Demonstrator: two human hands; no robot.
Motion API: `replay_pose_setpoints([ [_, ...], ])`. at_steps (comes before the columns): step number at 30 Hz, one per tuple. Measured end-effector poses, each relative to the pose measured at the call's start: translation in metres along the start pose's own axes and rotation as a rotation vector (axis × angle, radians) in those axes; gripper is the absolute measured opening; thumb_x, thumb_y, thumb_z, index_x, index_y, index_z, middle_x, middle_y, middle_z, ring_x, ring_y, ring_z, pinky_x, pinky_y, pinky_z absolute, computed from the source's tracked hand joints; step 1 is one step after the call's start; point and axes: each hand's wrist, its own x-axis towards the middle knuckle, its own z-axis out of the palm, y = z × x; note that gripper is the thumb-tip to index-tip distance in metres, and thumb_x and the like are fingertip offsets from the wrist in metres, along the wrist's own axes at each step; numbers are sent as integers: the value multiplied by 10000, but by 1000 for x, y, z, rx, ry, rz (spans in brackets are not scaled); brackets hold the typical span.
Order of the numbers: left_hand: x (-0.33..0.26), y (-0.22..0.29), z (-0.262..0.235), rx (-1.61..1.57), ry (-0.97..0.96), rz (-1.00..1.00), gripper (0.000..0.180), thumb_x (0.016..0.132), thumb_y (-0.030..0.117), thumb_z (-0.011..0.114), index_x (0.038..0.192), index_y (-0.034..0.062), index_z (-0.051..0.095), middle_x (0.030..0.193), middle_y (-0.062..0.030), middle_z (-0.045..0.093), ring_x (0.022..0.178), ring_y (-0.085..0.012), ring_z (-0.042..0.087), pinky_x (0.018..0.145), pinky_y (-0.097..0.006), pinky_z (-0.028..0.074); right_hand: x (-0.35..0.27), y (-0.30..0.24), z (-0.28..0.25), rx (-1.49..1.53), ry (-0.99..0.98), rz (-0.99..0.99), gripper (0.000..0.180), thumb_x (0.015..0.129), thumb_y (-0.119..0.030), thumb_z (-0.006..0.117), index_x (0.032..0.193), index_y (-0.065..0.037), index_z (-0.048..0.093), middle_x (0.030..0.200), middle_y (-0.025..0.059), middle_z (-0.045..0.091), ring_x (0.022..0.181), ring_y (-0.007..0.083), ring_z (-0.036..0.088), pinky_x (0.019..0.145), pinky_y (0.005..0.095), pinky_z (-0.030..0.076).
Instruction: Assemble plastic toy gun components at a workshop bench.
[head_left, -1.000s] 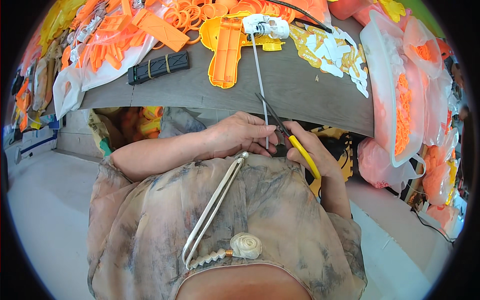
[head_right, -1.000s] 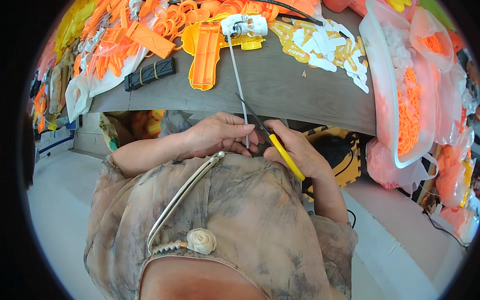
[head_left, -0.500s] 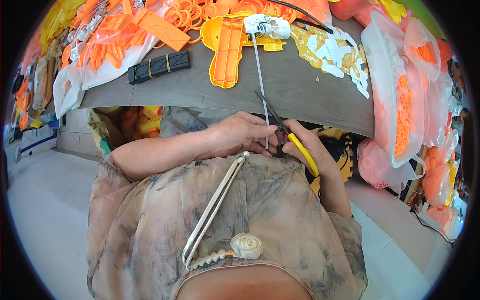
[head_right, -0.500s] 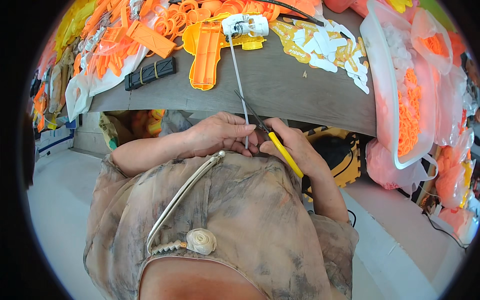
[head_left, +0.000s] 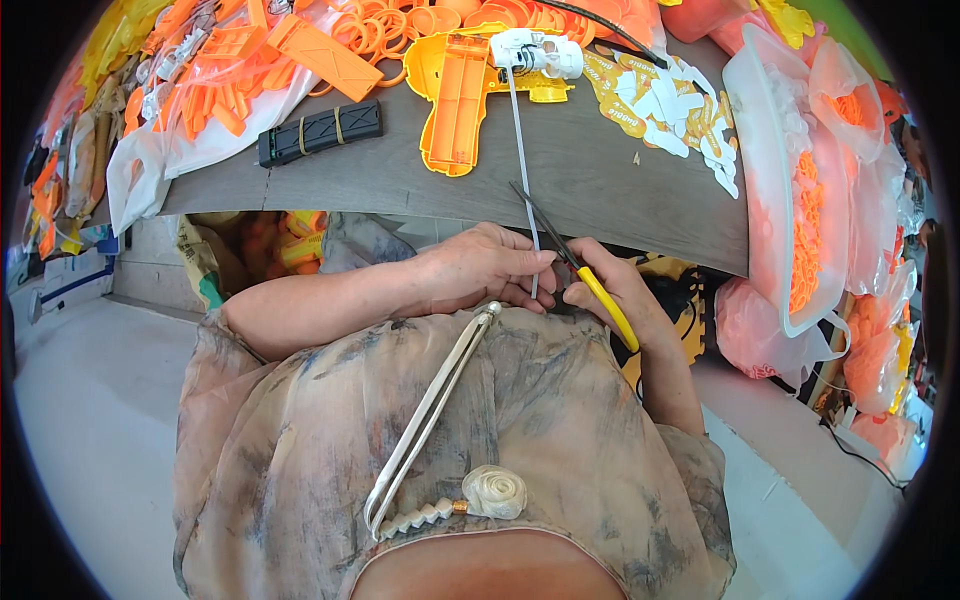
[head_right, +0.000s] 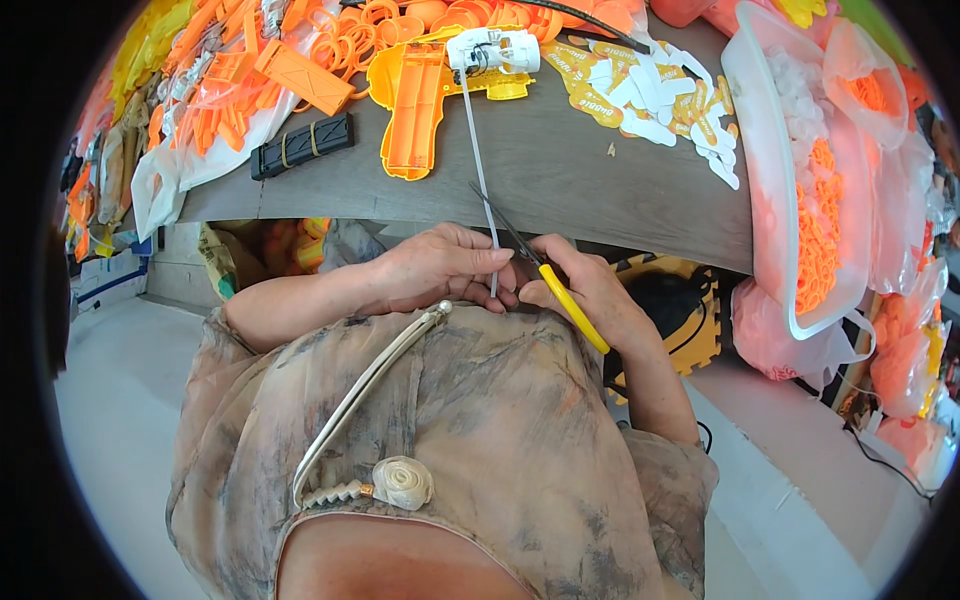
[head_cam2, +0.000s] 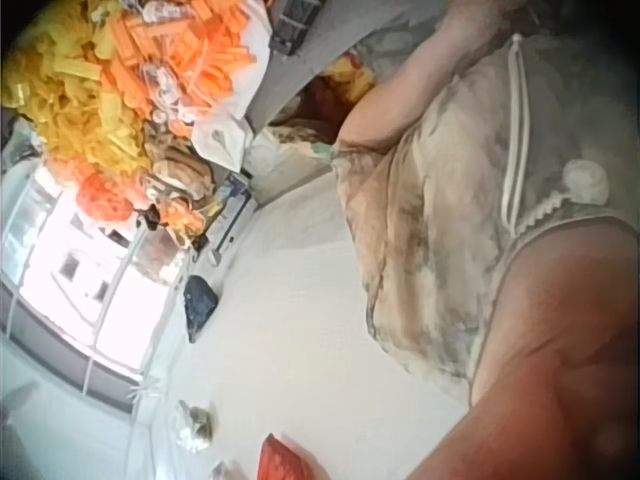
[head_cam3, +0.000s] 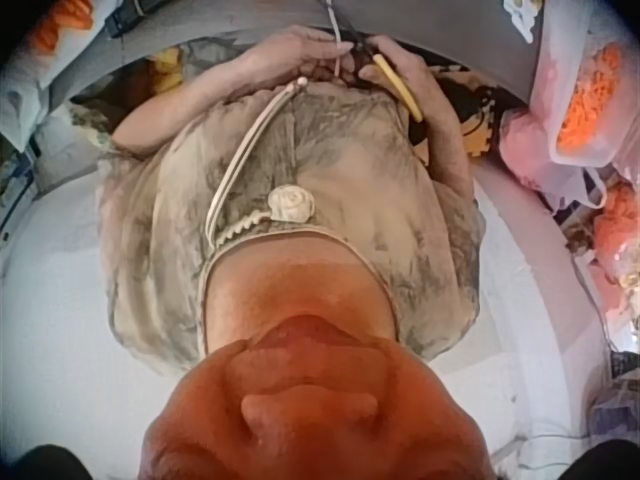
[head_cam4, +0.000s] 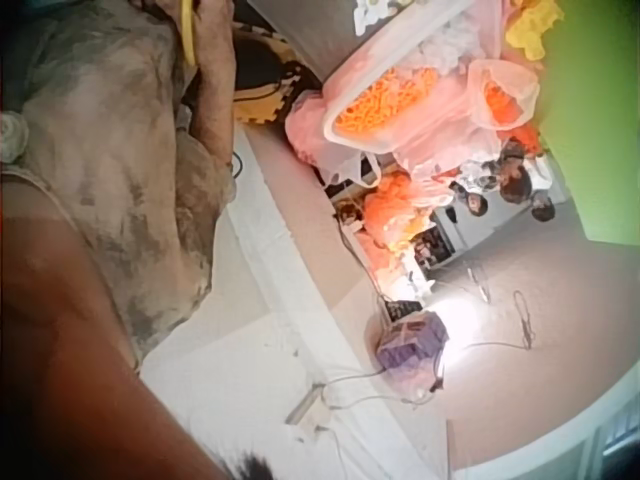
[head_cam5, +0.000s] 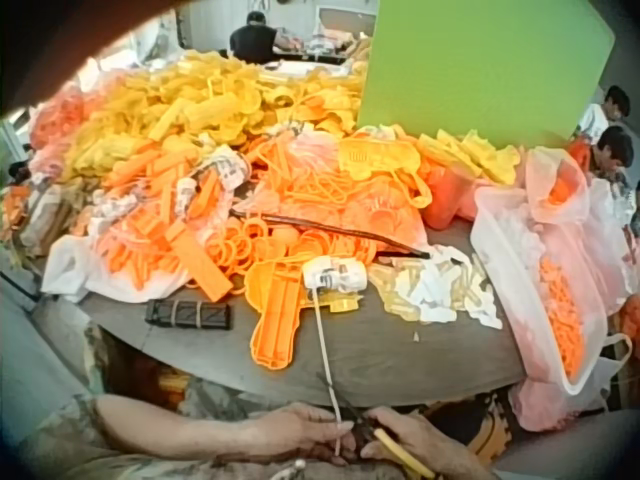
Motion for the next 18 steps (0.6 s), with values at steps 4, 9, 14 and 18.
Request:
replay_pose_setpoints([
  [4, 0, 0, -2, 12, -9, 7, 305, 945, 241, 563, 946, -61, 605, 903, -120, 618, 865, -206, 624, 795, -302, 534, 1, -2, 2, -18, 28, -10, 629, 812, -562, 636, 1103, -19, 511, 826, 34, 553, 756, 120, 499, 670, 266, 425],
  [9, -1, 3, -2, 39, 2, -5, 315, 954, 247, 542, 945, -60, 611, 925, -135, 627, 868, -206, 623, 801, -308, 525, 3, -6, 2, -50, 48, 46, 577, 798, -508, 682, 1078, -25, 537, 773, 33, 554, 701, 124, 505, 626, 268, 429],
  [14, -4, 2, 2, 128, 19, 8, 260, 944, 207, 546, 874, -23, 647, 945, -103, 647, 847, -174, 616, 765, -278, 492, 1, -2, -2, -193, 83, -25, 548, 776, -432, 725, 1073, -11, 540, 773, 64, 556, 703, 129, 511, 637, 274, 435],
  [18, -14, 4, 2, 658, -89, 284, 184, 912, 180, 597, 904, 10, 669, 848, -22, 663, 769, -112, 590, 703, -261, 465, -6, -12, -17, -212, 73, -7, 552, 682, -270, 806, 1108, -12, 568, 720, 97, 538, 640, 171, 496, 610, 288, 437],
])
